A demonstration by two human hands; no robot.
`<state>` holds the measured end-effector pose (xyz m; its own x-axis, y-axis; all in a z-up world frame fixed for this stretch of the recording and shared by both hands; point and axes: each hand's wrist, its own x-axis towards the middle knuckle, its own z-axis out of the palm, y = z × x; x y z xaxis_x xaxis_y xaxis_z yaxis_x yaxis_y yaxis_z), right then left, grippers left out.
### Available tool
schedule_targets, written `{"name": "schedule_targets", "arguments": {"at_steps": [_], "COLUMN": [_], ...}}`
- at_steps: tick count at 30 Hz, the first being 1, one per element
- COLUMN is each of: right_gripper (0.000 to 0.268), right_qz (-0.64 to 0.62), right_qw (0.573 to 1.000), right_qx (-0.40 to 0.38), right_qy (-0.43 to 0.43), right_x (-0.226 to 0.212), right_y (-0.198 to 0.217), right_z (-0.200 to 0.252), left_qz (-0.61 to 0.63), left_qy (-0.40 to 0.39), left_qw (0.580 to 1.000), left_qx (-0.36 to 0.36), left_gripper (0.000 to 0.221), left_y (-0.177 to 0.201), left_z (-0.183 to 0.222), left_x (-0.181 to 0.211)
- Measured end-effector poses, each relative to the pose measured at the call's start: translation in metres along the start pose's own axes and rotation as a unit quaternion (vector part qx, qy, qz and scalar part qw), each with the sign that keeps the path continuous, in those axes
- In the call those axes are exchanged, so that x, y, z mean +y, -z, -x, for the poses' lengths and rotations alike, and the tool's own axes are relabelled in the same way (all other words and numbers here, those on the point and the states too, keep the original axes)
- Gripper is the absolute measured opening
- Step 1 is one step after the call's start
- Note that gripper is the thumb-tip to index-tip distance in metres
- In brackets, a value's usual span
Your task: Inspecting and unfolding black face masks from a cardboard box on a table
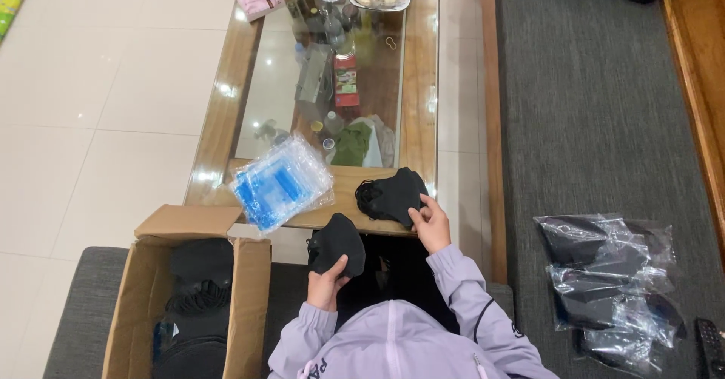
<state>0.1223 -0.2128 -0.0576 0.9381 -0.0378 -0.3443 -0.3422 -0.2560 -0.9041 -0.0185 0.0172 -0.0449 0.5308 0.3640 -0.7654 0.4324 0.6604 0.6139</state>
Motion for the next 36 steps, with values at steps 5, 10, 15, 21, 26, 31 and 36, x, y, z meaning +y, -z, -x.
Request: {"name": "schedule_targets", "arguments": {"at_steps": [5, 10, 15, 21, 26, 31, 36], "right_gripper": [0.054, 0.056, 0.060, 0.049, 0.050, 0.053, 0.050], "right_qz": [0.047, 0.132, 0.203, 0.216, 0.204, 0.235, 0.045], "right_qw": [0.999, 0.989, 0.973, 0.973, 0.978, 0.965, 0.995], "right_qx": [0.013, 0.047, 0.059, 0.047, 0.033, 0.067, -0.065], "right_qy": [0.000, 0.042, 0.088, 0.065, 0.036, 0.093, 0.064], "right_x": [-0.018, -0.001, 0.003, -0.006, -0.018, -0.018, -0.044], "right_y": [0.003, 0.000, 0.000, 0.002, 0.005, 0.000, -0.021], "right_z": [0.011, 0.004, 0.008, 0.011, 0.015, 0.024, 0.052], "left_qz": [-0.012, -0.020, -0.017, -0.014, -0.015, -0.017, -0.003], "left_qy": [0.004, 0.009, 0.063, 0.084, 0.063, 0.063, 0.022], "left_qw": [1.000, 1.000, 0.998, 0.995, 0.998, 0.998, 0.995], "left_qx": [-0.002, -0.006, 0.024, 0.043, 0.012, -0.006, -0.096], "left_gripper": [0.043, 0.051, 0.058, 0.078, 0.052, 0.044, 0.044], "left_y": [-0.004, -0.011, -0.027, -0.029, -0.026, -0.028, -0.015], "left_z": [0.004, 0.012, 0.033, 0.027, 0.025, 0.030, -0.001], "left_x": [-0.001, 0.006, 0.027, 0.024, 0.019, 0.022, -0.015]}}
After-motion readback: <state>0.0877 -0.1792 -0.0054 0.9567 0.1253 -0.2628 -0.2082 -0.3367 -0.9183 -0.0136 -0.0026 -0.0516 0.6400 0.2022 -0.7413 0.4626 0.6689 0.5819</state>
